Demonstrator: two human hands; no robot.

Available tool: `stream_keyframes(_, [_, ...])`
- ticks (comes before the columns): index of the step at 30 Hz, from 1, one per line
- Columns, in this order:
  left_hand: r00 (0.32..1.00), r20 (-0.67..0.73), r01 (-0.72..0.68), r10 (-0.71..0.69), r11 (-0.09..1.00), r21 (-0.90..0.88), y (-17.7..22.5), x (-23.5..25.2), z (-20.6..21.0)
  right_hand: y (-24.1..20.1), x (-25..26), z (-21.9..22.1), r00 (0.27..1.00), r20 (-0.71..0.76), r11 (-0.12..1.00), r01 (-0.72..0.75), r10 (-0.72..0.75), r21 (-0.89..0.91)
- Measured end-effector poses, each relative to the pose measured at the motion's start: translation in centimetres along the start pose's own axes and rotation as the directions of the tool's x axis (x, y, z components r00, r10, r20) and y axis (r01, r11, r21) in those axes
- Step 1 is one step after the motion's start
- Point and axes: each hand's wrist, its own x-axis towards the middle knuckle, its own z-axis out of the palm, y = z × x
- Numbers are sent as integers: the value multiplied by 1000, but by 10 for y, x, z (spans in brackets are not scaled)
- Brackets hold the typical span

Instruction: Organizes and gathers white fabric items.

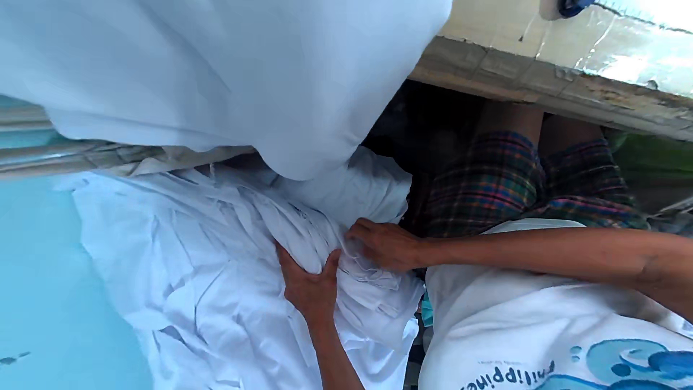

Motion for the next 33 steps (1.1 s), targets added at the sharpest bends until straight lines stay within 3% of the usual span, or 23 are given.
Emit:
stream_keyframes(4, [1000, 9, -7, 9, 982, -190, -13, -6, -6, 2, -9, -3, 991, -113, 997, 71, -67, 34])
stream_keyframes(7, [999, 14, 53, -51, 961, -271, -12, -15, -15, -3, -23, 7, 999, -27, 998, 45, -46, -36])
stream_keyframes(11, [984, 2, 178, -179, 977, -118, -6, -29, -20, 6, -31, 10, 999, 31, 987, 32, -28, -158])
stream_keyframes(15, [960, 109, 251, -260, 964, 88, 1, -25, -26, 29, -27, 3, 985, -151, 965, 40, -81, -261])
stream_keyframes(16, [953, 134, 255, -273, 957, 138, 4, -22, -27, 32, -29, 3, 961, -224, 943, 81, -159, -324])
stream_keyframes(18, [939, 188, 241, -287, 942, 233, 9, -15, -30, 32, -35, 12, 833, -293, 830, 303, -470, -468])
stream_keyframes(20, [932, 231, 199, -278, 928, 316, 15, -10, -31, 25, -43, 22, 700, -108, 639, 563, -706, -524])
stream_keyframes(21, [927, 251, 184, -280, 920, 347, 18, -8, -32, 23, -44, 26, 663, 12, 563, 645, -748, -516])
stream_keyframes(22, [919, 266, 185, -290, 915, 357, 21, -5, -33, 26, -43, 30, 660, 97, 535, 678, -745, -505])
stream_keyframes(24, [902, 300, 216, -310, 926, 309, 21, -1, -34, 36, -41, 24, 799, 151, 648, 568, -583, -507])
stream_keyframes(26, [898, 328, 262, -295, 955, 142, 9, 2, -34, 50, -36, 5, 956, 50, 786, 268, -290, -558])
stream_keyframes(27, [899, 339, 288, -277, 957, 17, 5, 0, -34, 57, -33, -9, 991, 14, 792, 117, -136, -599])
stream_keyframes(28, [903, 346, 311, -254, 942, -122, 1, -1, -33, 64, -30, -21, 1000, 1, 764, 8, -10, -645])
stream_keyframes(30, [914, 349, 339, -209, 866, -368, 1, -4, -31, 76, -28, -35, 999, -38, 772, -54, 38, -633])
stream_keyframes(33, [918, 333, 373, -214, 751, -545, 16, -16, -25, 51, -35, -33, 1000, -20, 957, 4, -11, -290])
